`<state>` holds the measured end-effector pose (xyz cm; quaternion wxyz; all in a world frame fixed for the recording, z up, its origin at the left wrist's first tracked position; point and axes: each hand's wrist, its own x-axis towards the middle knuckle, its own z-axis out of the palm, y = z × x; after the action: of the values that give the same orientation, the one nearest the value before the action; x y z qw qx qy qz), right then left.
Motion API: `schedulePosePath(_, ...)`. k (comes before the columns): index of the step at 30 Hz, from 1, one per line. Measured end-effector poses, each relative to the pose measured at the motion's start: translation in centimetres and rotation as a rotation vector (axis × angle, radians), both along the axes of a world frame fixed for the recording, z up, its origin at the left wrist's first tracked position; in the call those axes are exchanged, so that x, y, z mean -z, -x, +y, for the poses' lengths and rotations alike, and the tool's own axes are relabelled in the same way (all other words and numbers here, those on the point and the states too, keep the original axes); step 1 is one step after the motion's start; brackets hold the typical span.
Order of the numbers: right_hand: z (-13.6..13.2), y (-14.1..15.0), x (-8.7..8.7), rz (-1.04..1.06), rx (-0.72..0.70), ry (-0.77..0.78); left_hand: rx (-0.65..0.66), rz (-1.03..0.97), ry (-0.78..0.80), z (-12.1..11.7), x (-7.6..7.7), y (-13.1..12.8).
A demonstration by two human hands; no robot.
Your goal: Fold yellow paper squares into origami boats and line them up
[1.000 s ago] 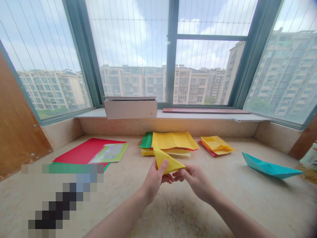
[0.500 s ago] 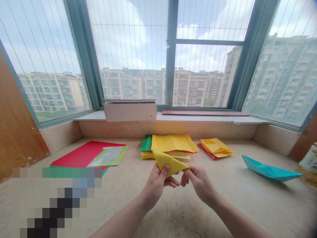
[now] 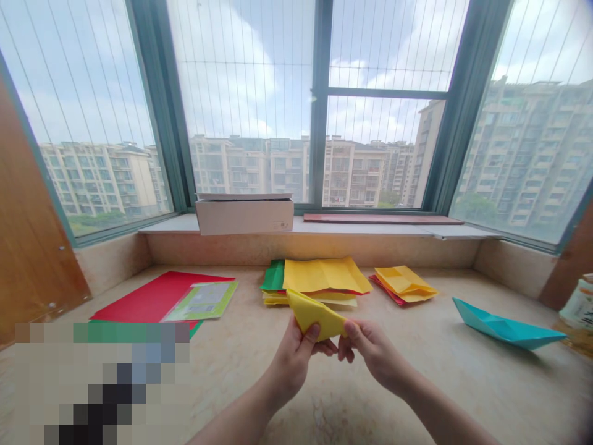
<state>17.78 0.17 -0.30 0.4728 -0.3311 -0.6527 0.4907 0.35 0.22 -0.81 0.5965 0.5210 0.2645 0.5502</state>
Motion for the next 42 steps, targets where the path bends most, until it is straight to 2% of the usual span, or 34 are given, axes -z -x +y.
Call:
schedulePosePath(7, 0.4, -0.3, 0.8, -0.101, 0.088, -0.123, 0.043, 0.010, 0.014, -0.2, -0.1, 0.2)
schedulePosePath(11, 0.3, 0.2, 1.6, -0.156, 0.070, -0.162, 0.027, 0.063, 0.051, 0.3, -0.3, 0.5)
schedulePosePath(13, 0.0, 0.4, 1.5, -0.162, 0.007, -0.138, -0.026, 0.111, 0.053, 0.8, -0.3, 0.8)
schedulePosePath(15, -0.3, 0.4, 1.0, -0.125, -0.098, -0.050, -0.059, 0.137, 0.037, 1.2, -0.2, 1.0)
schedulePosePath(19, -0.7, -0.4, -0.5, -0.066, -0.298, 0.141, -0.018, 0.167, -0.009, 1.4, 0.1, 1.5)
schedulePosePath(22, -0.7, -1.1, -0.8, -0.134, -0.419, 0.190, 0.029, 0.216, -0.054, 1.3, 0.5, 1.7)
schedulePosePath(24, -0.7, -1.2, -0.6, -0.159, -0.452, 0.192, 0.052, 0.245, -0.076, 1.3, 0.9, 2.0)
schedulePosePath(28, -0.8, -0.5, 0.4, -0.218, -0.349, 0.080, 0.067, 0.273, -0.109, 1.8, 1.4, 2.3)
schedulePosePath(33, -0.5, 0.0, 1.2, -0.281, -0.231, -0.039, 0.064, 0.271, -0.119, 1.9, 1.3, 2.2)
schedulePosePath(39, -0.3, 0.2, 1.3, -0.300, -0.151, -0.037, 0.014, 0.306, -0.142, 2.0, 1.2, 2.4)
schedulePosePath(42, -0.5, -0.1, 0.7, -0.299, -0.209, 0.089, -0.024, 0.344, -0.195, 2.3, 0.8, 2.9)
